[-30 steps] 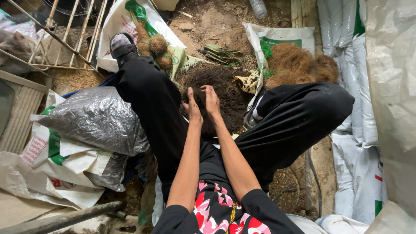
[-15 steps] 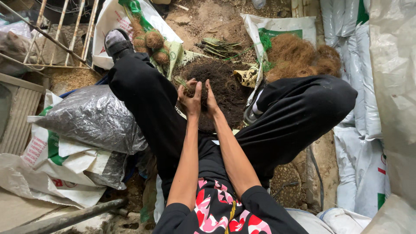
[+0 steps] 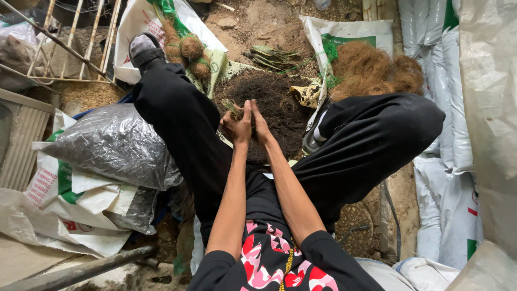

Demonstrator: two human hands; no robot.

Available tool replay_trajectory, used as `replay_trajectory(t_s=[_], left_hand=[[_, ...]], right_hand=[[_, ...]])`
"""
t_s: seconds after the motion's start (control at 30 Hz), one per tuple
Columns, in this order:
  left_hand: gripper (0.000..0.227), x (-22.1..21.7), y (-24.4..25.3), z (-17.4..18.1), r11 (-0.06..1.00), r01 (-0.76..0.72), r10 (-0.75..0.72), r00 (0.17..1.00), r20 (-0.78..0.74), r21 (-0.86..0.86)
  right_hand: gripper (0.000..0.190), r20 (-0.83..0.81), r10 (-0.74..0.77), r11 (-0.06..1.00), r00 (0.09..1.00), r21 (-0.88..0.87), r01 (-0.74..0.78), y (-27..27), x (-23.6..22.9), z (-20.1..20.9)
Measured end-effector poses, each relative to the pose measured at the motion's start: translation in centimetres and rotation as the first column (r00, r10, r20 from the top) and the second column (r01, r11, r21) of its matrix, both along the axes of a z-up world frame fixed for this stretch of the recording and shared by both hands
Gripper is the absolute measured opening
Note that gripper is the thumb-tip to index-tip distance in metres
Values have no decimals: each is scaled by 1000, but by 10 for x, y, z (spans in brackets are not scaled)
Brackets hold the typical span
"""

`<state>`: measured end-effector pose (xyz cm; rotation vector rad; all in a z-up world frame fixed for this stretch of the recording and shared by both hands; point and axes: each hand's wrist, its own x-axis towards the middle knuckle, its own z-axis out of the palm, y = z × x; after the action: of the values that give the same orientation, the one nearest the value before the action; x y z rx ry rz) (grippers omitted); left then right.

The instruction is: The person sits on the floor and wraps small plants with soil in coconut coir. They repeatedly pick up a plant, cover its roots with soil, and then wrap the soil ball in a piece of coconut coir.

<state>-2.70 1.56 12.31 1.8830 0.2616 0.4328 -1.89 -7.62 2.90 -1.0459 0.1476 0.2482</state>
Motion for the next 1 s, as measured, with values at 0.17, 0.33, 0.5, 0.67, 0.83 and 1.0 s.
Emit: replay_trajectory(t_s=[0.17, 0.33, 0.5, 0.67, 0.83, 1.0], left_hand=[[38, 0, -3, -4, 934, 202, -307, 875, 373, 295], [42, -7, -6, -2, 899, 137, -305, 877, 372, 416], [41, 1, -6, -9, 929, 306, -332, 937, 104, 208], [42, 6, -10, -25, 946, 218, -266, 945, 190, 242], [67, 9, -11, -28, 946, 298, -301, 954, 2, 125], [111, 12, -4, -47, 973, 222, -228, 962, -147, -59]], right_hand=[[76, -139, 7, 997, 990, 73, 3, -21, -6, 44], [73, -54, -98, 991, 994, 85, 103, -13, -2, 24], [71, -29, -157, 981, 987, 113, 160, -6, 6, 2], [77, -97, -170, 970, 981, 156, 184, -3, 3, 5], [92, -130, -343, 924, 930, 134, 359, -5, -1, 31], [93, 51, -295, 955, 954, -27, 297, 0, 1, 30]])
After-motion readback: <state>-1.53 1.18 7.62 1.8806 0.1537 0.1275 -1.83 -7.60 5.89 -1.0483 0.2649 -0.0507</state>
